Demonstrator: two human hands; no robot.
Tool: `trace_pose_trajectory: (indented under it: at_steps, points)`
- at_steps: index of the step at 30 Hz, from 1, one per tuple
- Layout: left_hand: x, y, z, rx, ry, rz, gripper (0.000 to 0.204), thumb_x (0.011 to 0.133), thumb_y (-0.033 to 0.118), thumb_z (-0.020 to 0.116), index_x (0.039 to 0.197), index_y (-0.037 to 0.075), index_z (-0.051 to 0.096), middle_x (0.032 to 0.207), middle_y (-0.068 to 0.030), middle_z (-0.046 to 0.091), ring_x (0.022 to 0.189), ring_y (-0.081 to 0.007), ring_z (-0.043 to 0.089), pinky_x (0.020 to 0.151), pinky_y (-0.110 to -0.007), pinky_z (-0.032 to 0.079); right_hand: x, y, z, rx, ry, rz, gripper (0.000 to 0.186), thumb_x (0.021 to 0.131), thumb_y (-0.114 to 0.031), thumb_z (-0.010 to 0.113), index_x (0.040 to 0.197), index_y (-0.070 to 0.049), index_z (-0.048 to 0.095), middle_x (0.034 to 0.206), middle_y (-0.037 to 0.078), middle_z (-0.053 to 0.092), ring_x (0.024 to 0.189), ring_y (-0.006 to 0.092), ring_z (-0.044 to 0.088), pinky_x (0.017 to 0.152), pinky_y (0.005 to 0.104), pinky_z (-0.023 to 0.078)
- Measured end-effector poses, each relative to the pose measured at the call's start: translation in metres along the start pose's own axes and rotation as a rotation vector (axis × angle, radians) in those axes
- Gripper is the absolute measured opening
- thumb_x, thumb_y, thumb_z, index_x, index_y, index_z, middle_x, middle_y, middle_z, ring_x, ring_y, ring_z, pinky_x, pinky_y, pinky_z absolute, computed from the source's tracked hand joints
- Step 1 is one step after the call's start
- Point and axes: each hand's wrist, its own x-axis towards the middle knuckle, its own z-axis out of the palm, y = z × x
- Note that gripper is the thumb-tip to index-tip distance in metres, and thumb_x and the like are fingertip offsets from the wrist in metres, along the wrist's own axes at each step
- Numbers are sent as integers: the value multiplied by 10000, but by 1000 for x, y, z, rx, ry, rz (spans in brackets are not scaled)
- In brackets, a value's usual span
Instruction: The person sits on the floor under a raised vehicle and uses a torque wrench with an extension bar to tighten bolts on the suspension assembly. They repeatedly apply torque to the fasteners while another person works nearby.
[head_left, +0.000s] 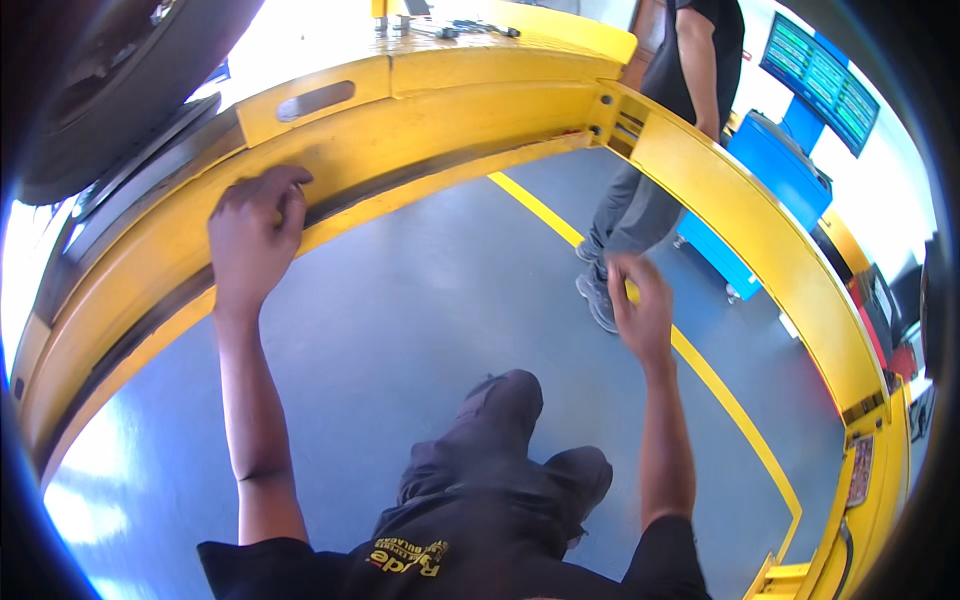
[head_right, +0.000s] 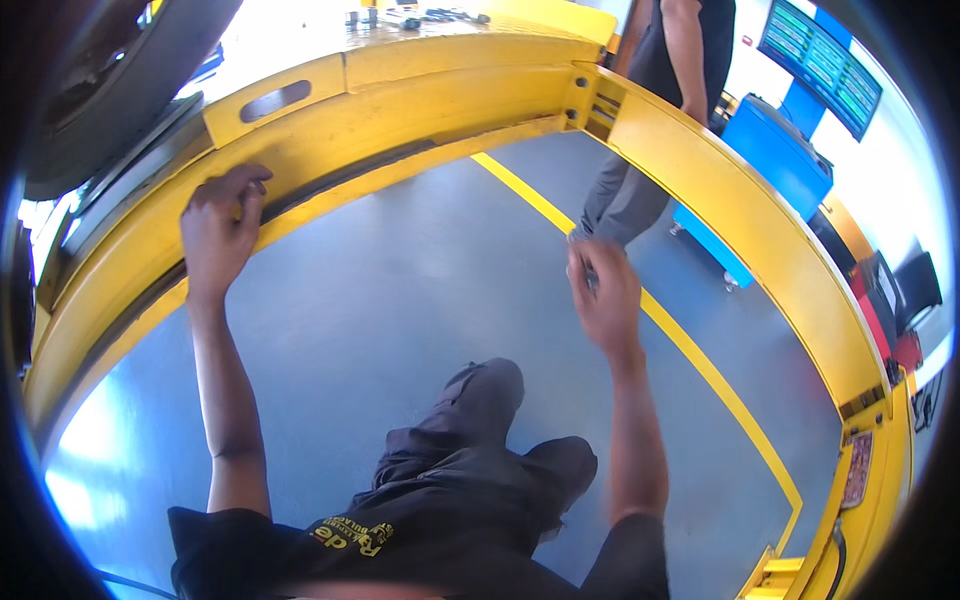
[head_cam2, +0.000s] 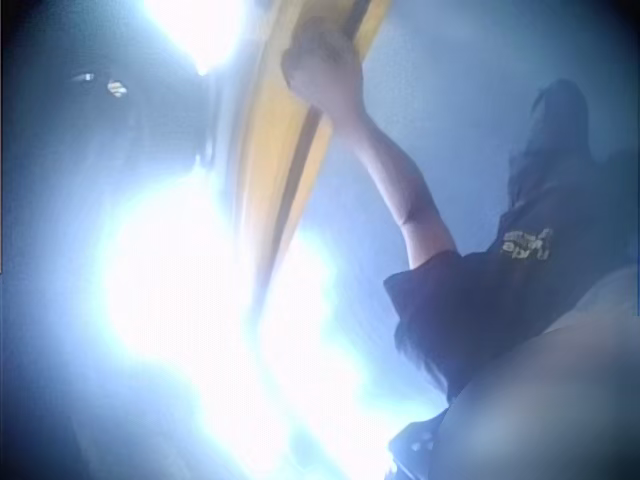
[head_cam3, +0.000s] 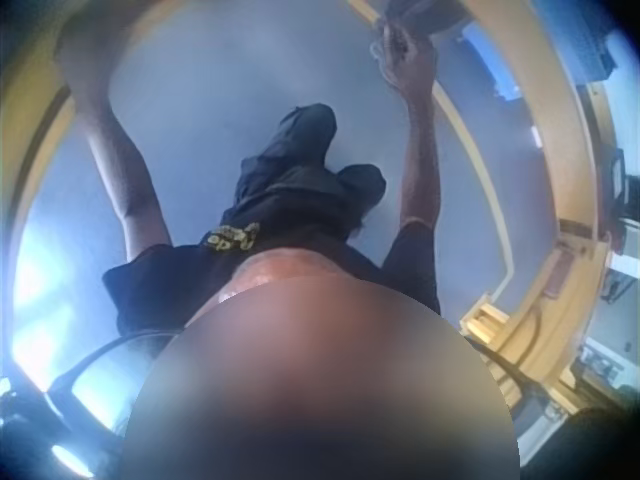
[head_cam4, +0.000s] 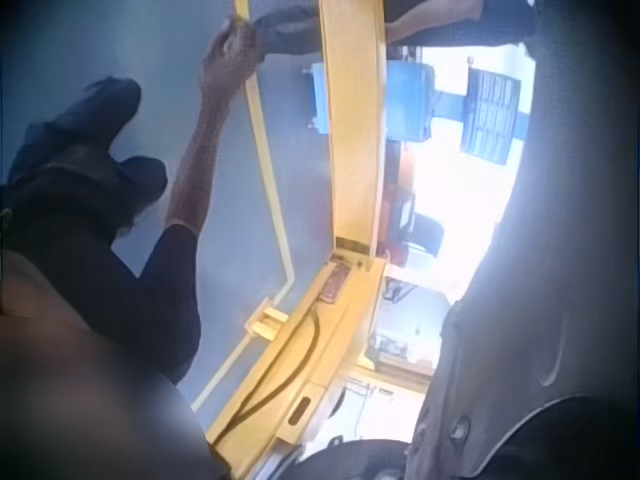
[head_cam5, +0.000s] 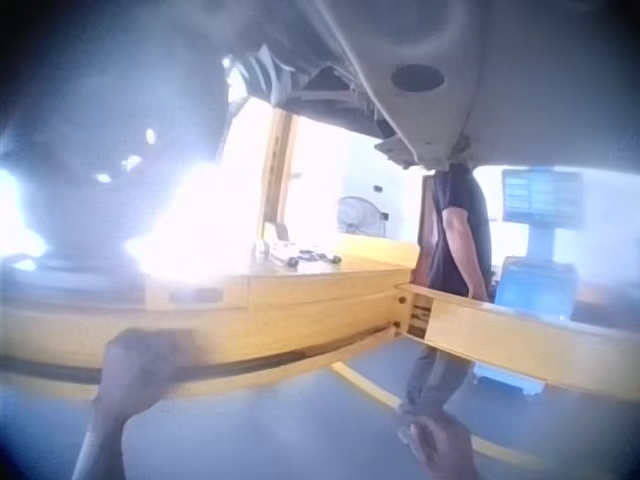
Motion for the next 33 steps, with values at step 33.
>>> trace_pose_trajectory:
  at_steps: [33]
  points:
    - [-11,6,2,127,3,62,191,926,209,628,1025,49,665,923,-185,715,949,-372,698,838,-510,597,328,-166,147,631,308,-320,226,988,-157,740,1133,-33,620,1203,133,692,944,222,741,841,364,606]
